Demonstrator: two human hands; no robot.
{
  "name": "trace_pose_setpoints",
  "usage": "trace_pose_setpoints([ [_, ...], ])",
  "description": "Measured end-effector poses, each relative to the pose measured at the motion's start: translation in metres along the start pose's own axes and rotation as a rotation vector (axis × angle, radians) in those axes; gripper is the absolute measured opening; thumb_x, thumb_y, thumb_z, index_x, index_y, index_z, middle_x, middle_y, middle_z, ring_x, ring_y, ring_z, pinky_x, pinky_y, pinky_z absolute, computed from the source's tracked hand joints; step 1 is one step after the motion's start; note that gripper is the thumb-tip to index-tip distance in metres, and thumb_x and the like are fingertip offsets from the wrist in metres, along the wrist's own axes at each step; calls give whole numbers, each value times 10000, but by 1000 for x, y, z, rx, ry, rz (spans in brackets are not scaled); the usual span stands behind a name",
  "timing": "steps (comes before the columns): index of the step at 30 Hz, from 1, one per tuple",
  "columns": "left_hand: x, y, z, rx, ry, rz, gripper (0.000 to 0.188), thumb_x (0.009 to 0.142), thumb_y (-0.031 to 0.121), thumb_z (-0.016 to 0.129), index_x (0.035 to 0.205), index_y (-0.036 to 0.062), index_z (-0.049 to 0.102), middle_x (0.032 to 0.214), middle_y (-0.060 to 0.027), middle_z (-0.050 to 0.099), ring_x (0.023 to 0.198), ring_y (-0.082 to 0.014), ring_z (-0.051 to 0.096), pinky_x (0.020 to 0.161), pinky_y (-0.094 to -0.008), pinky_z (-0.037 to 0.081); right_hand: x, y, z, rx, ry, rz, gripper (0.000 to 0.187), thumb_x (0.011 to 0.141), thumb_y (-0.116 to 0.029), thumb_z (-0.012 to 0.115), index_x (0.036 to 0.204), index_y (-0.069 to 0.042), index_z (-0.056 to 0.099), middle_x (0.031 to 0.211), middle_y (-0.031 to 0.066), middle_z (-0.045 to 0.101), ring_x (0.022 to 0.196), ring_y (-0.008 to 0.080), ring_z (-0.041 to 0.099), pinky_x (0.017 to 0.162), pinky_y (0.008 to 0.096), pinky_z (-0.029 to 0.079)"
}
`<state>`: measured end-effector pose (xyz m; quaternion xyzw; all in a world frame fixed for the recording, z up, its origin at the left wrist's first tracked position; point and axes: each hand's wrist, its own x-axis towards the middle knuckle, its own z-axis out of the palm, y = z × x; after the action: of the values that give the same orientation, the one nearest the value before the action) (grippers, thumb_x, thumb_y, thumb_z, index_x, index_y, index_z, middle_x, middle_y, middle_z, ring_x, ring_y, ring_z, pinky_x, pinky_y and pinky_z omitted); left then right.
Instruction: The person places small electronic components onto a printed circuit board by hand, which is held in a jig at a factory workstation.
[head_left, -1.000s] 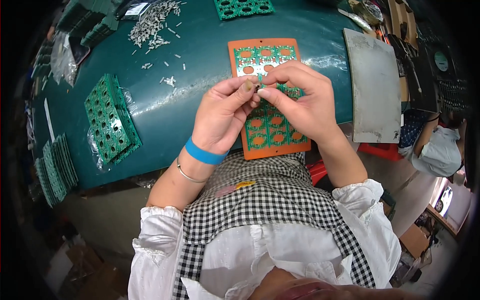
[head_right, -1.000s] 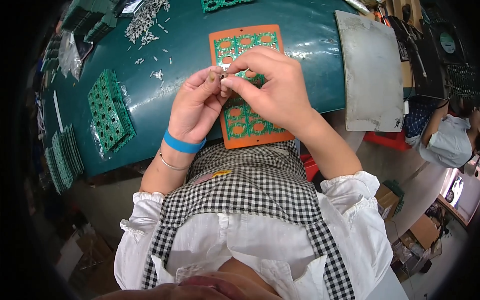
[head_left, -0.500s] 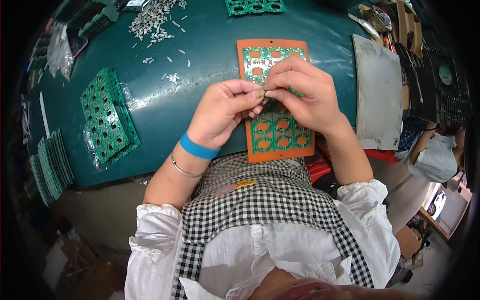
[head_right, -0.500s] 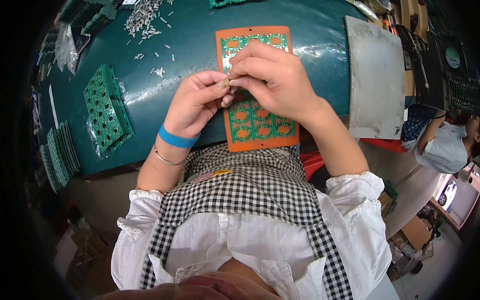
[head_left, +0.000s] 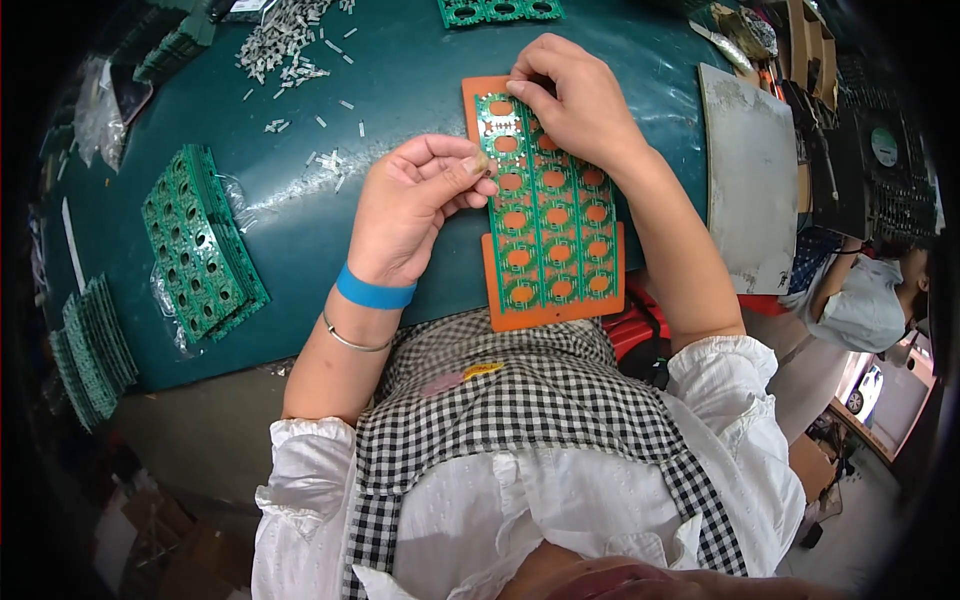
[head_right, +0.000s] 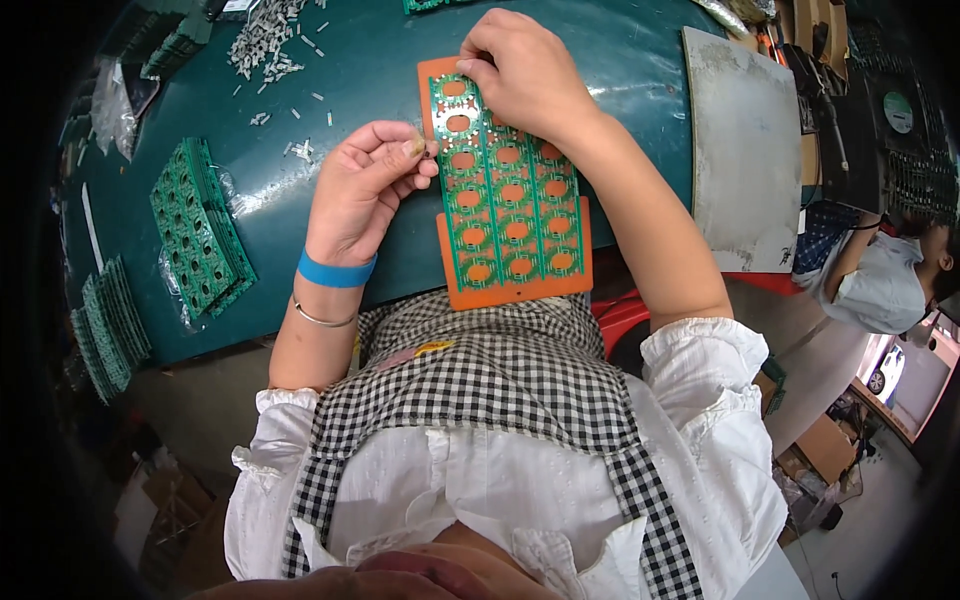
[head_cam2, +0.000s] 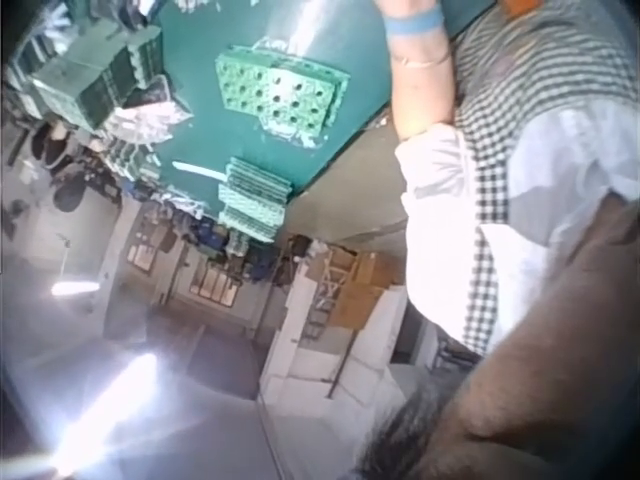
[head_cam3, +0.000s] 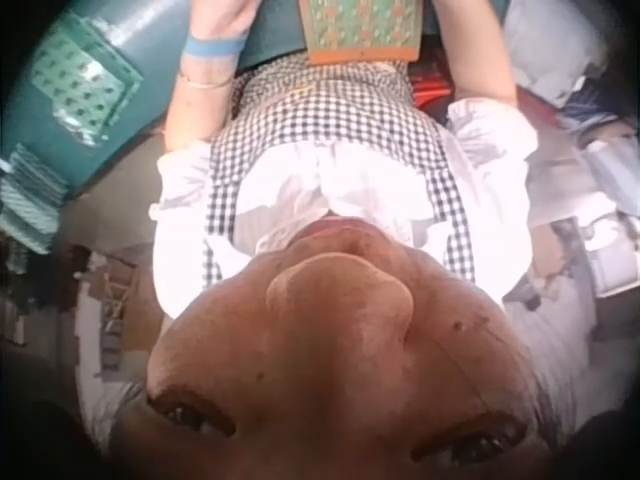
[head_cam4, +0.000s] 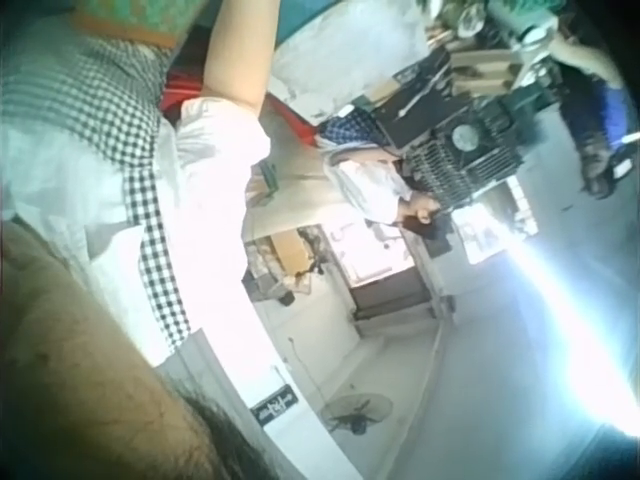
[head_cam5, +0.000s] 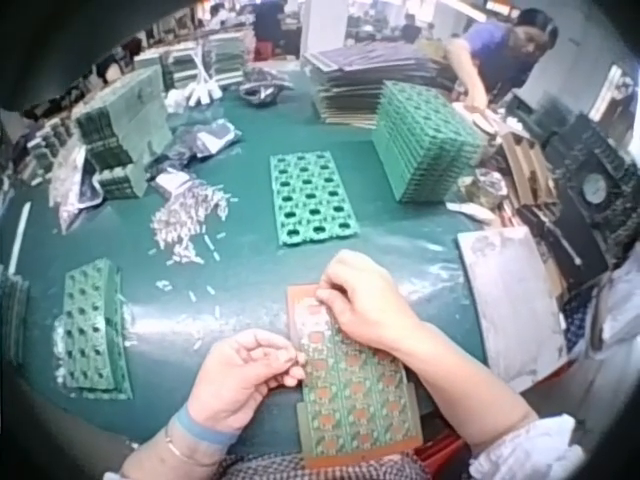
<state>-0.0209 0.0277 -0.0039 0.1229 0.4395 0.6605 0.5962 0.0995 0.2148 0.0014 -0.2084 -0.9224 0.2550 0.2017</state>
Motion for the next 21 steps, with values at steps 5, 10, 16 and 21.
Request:
trace_pose_setpoints([
  [5, 0, 1, 1, 46, 13, -48, 201, 931, 65, 678, 1094, -42, 630, 948, -120, 717, 808, -149, 693, 719, -237, 563, 0, -1, 1, 2, 26, -47, 89, 854, -94, 689, 872, -20, 641, 880, 82, 613, 808, 270, 624, 703, 365, 501],
  [10, 2, -2, -3, 43, -22, -50, 182, 936, 65, 672, 1078, -41, 633, 954, -129, 716, 814, -152, 695, 721, -244, 565, 3, -8, 8, -63, 105, -140, 97, 830, -89, 706, 846, -27, 634, 881, 75, 614, 824, 279, 625, 709, 378, 510],
  [16, 4, -5, -4, -47, 15, -23, 107, 957, 74, 641, 1013, -17, 633, 993, -133, 698, 830, -155, 663, 757, -263, 559, 2, -4, 6, -105, 106, -240, 124, 796, -76, 739, 826, -25, 630, 890, 60, 618, 819, 265, 629, 695, 378, 519],
  [21, 5, -9, -6, -146, 8, 10, 107, 953, 65, 643, 1021, -18, 632, 971, -119, 687, 817, -155, 635, 760, -275, 532, -8, -8, -5, 198, 17, -66, 144, 790, -86, 777, 902, -35, 702, 921, 40, 647, 798, 198, 660, 652, 334, 525],
])
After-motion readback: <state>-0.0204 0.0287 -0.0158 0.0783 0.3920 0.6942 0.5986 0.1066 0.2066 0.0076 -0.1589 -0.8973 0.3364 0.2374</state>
